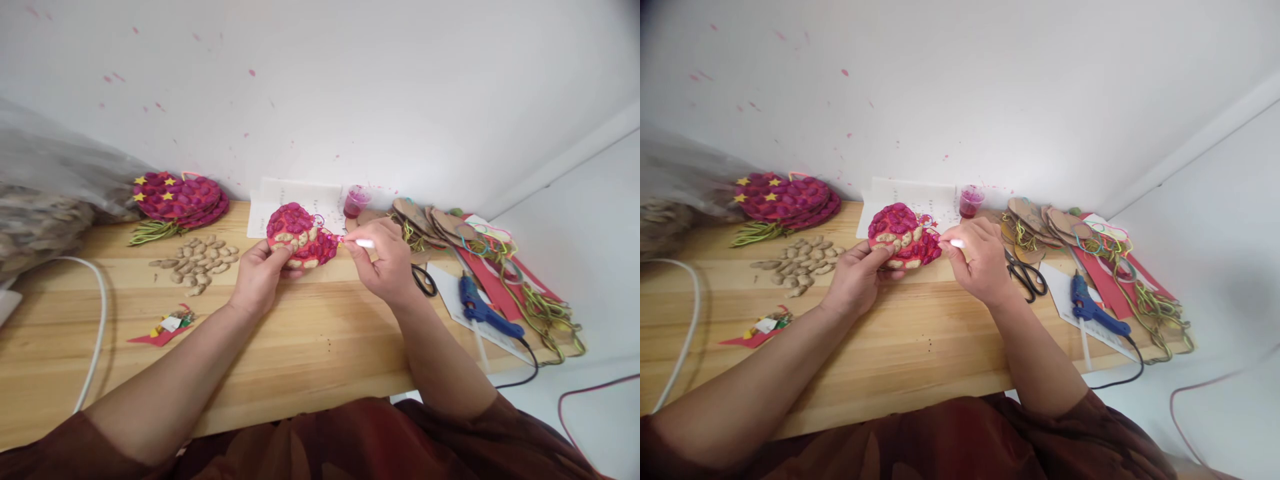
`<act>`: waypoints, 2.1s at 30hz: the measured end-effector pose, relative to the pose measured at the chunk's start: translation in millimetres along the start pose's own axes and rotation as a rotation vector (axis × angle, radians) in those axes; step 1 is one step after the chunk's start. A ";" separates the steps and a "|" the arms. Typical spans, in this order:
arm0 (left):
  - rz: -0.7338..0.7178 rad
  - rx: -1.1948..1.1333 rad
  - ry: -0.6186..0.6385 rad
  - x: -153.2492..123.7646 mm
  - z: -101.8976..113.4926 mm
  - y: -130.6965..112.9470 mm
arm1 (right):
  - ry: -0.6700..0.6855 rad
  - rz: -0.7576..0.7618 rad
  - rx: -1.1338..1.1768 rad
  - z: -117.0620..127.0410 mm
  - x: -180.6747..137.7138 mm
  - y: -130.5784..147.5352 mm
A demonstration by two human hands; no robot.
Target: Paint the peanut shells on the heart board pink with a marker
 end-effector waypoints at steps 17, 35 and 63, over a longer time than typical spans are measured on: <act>0.012 -0.060 0.060 1.5 -1.9 6.1 | -0.198 -0.153 0.143 9.0 -2.5 -11.9; -0.018 -0.058 0.061 0.7 -1.8 5.4 | -0.236 -0.135 0.093 10.4 -2.8 -10.5; -0.010 -0.086 0.068 3.3 0.0 6.6 | -0.290 -0.114 0.116 13.1 -3.5 -11.1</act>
Point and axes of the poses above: each hand's wrist, its own x-axis towards the middle knuckle, its own z-axis out of the back of the hand, y = z × x, the point moved 4 cm from there along x, towards the middle knuckle, and after that the axes turned 11 degrees about x, right-handed, at the moved point
